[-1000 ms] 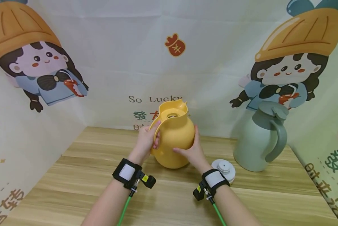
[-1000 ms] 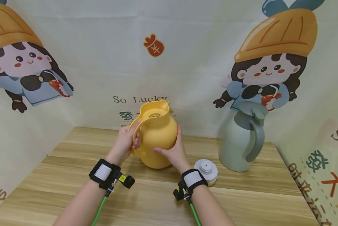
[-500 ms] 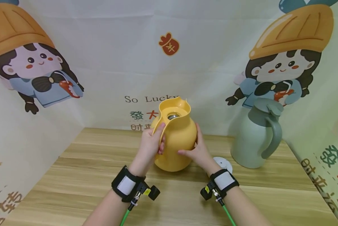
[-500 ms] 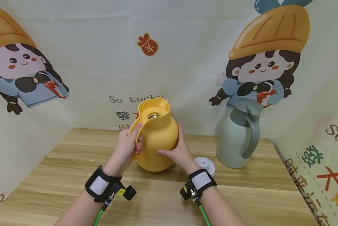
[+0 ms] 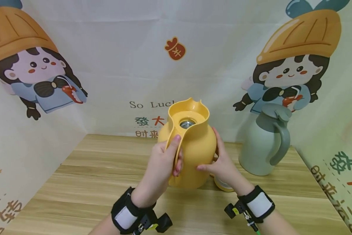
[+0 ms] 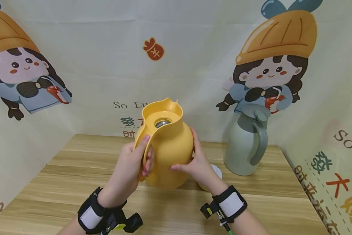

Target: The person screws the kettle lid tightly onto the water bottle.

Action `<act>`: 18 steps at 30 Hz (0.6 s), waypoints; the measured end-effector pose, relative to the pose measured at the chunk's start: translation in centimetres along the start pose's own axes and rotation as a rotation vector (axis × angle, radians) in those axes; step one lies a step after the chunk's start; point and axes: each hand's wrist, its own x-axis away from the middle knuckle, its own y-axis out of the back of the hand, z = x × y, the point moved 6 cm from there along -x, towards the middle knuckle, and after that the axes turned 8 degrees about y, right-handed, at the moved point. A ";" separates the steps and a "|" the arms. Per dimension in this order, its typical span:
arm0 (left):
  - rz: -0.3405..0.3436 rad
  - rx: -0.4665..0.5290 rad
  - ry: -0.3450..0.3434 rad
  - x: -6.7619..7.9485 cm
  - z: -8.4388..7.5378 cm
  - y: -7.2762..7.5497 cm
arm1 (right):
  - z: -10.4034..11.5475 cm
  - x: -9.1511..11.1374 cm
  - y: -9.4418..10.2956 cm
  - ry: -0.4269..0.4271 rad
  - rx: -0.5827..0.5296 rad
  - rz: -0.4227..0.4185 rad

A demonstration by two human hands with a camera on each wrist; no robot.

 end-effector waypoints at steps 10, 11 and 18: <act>0.122 0.035 0.010 3.9 -0.2 -2.9 | 2.1 3.5 1.1 0.091 0.027 0.049; 0.128 0.038 0.009 4.2 -0.1 -3.1 | 2.1 3.9 1.2 0.094 0.028 0.056; 0.174 0.058 0.020 5.8 1.8 -4.5 | 1.4 6.0 1.7 0.102 -0.011 0.083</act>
